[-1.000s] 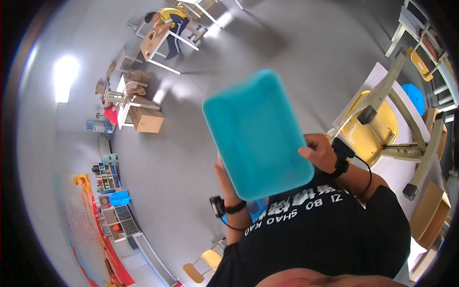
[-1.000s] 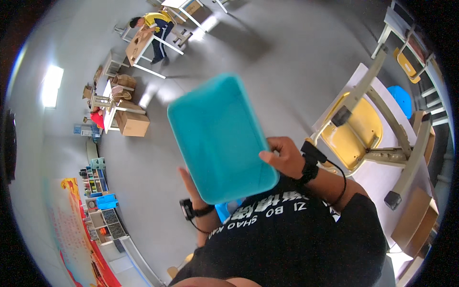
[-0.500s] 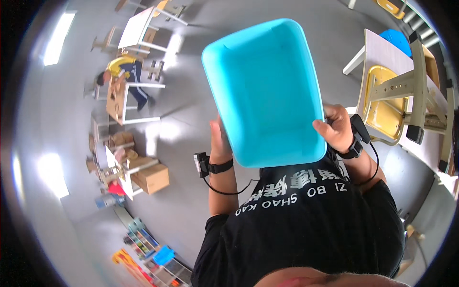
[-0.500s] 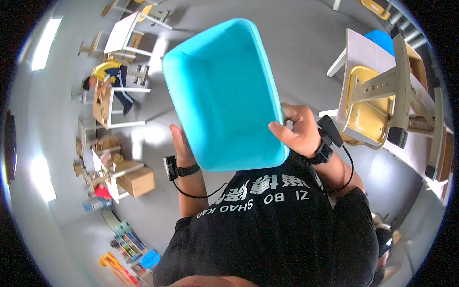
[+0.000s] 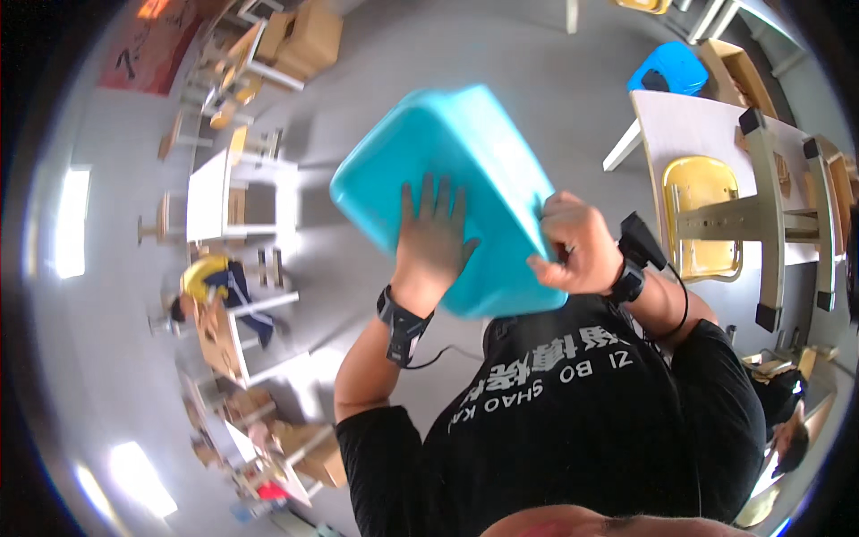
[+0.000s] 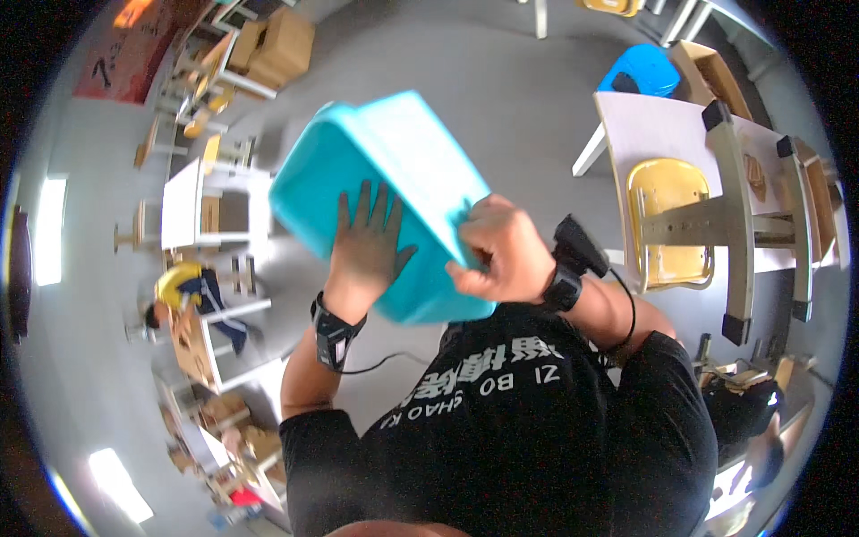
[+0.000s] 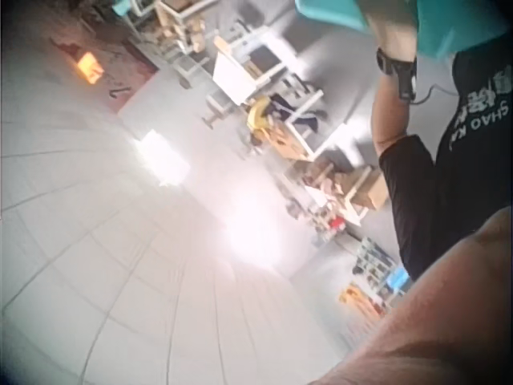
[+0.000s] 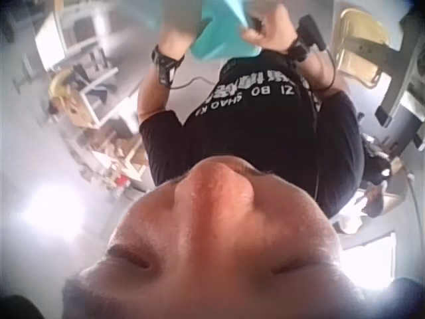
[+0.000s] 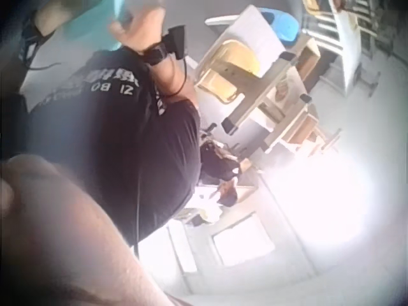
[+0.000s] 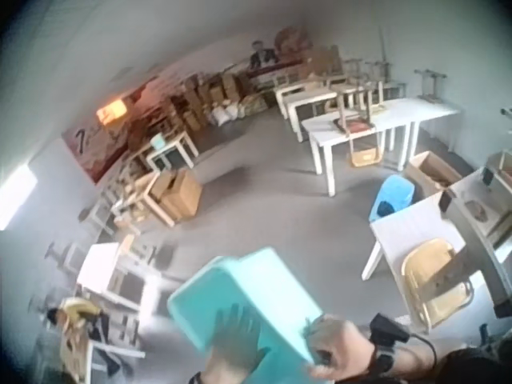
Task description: Picking up and inspecting a stack of brand tags/labels for shoes.
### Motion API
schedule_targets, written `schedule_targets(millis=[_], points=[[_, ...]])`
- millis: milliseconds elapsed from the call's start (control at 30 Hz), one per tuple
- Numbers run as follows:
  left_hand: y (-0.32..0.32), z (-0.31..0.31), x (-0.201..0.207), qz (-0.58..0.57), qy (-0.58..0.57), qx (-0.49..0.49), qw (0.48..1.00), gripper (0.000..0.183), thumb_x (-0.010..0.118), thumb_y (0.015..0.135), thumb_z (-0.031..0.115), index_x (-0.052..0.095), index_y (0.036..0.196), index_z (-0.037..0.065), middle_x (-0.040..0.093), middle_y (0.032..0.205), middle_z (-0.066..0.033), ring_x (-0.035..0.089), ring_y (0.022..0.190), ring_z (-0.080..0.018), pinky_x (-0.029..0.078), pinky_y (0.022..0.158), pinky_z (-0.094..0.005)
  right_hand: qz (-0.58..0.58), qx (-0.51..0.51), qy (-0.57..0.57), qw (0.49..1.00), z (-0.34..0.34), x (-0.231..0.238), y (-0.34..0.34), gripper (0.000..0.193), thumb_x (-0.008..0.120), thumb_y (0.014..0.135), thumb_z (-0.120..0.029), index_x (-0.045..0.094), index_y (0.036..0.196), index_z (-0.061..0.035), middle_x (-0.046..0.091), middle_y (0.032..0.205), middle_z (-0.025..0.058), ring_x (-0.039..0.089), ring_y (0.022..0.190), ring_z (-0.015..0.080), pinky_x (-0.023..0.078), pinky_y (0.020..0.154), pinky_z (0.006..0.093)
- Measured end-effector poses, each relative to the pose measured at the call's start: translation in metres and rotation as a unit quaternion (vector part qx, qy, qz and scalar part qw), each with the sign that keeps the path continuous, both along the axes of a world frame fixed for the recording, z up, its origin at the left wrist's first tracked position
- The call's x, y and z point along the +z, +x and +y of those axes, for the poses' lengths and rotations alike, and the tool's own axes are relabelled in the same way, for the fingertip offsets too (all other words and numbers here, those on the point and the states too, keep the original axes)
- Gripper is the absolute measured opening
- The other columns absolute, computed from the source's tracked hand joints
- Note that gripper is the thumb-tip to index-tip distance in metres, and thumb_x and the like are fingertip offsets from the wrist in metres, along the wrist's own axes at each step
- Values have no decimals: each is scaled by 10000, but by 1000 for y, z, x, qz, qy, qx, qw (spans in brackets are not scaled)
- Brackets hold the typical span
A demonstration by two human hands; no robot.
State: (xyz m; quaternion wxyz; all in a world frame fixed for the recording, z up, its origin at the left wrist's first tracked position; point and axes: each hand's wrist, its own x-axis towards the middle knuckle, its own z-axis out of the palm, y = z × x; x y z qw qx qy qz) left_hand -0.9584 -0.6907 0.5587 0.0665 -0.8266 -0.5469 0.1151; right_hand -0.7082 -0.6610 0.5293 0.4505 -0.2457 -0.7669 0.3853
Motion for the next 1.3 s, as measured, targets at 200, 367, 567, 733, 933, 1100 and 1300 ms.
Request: schedule_targets(millis=[200, 367, 567, 733, 933, 1100, 1300], points=[[-54, 90, -33, 79, -115, -116, 983, 701, 580, 964, 541, 617, 1319, -62, 596, 1403, -248, 484, 1403, -362, 290, 1195, -562, -32, -36, -71, 996, 78, -15, -33, 402, 735, 753, -277, 459, 580, -42, 425, 531, 124, 472, 549, 336, 436, 634, 414], [-93, 177, -38, 19, -182, -196, 964, 619, 543, 989, 533, 700, 1086, -57, 714, 809, -178, 708, 834, -350, 547, 779, -468, -125, -114, -158, 973, 134, -38, -60, 382, 718, 802, -306, 554, 634, -5, 520, 567, 172, 525, 511, 352, 432, 530, 446], [-61, 300, 31, 64, -313, -322, 891, 554, 542, 988, 532, 698, 1097, 11, 659, 621, -166, 698, 665, -335, 529, 569, -464, -81, -239, -260, 932, 167, -36, -54, 338, 681, 837, -274, 595, 695, 20, 531, 594, 168, 512, 532, 293, 425, 550, 417], [-13, 386, 31, -105, -243, -503, 823, 665, 479, 981, 622, 672, 1252, 46, 716, 809, -134, 710, 829, -303, 488, 1014, -540, 124, -321, -382, 858, 175, -54, -7, 284, 631, 912, -214, 640, 803, 48, 557, 647, 44, 483, 598, 108, 411, 551, 348], [50, 472, 3, -207, -142, -499, 829, 737, 428, 996, 657, 628, 1364, 51, 620, 1409, -139, 437, 1437, -403, 231, 1200, -639, 190, -505, -333, 773, 195, -124, 85, 262, 647, 967, -212, 672, 880, 33, 580, 746, -43, 520, 686, 50, 439, 607, 258], [69, 539, -12, -186, -267, -460, 826, 720, 451, 1001, 650, 638, 1338, 42, 632, 1395, -143, 425, 1447, -416, 229, 1204, -631, 231, -691, -307, 612, 214, -211, 133, 358, 678, 970, -282, 559, 741, -33, 479, 706, -68, 407, 663, 44, 349, 572, 273], [129, 636, -42, -165, -336, -494, 785, 664, 484, 1008, 610, 634, 1337, 53, 632, 1392, -148, 418, 1453, -419, 232, 1209, -614, 238, -820, -298, 426, 263, -267, 182, 448, 719, 935, -415, 697, 826, 19, 683, 740, 55, 611, 696, 138, 492, 659, 329]])
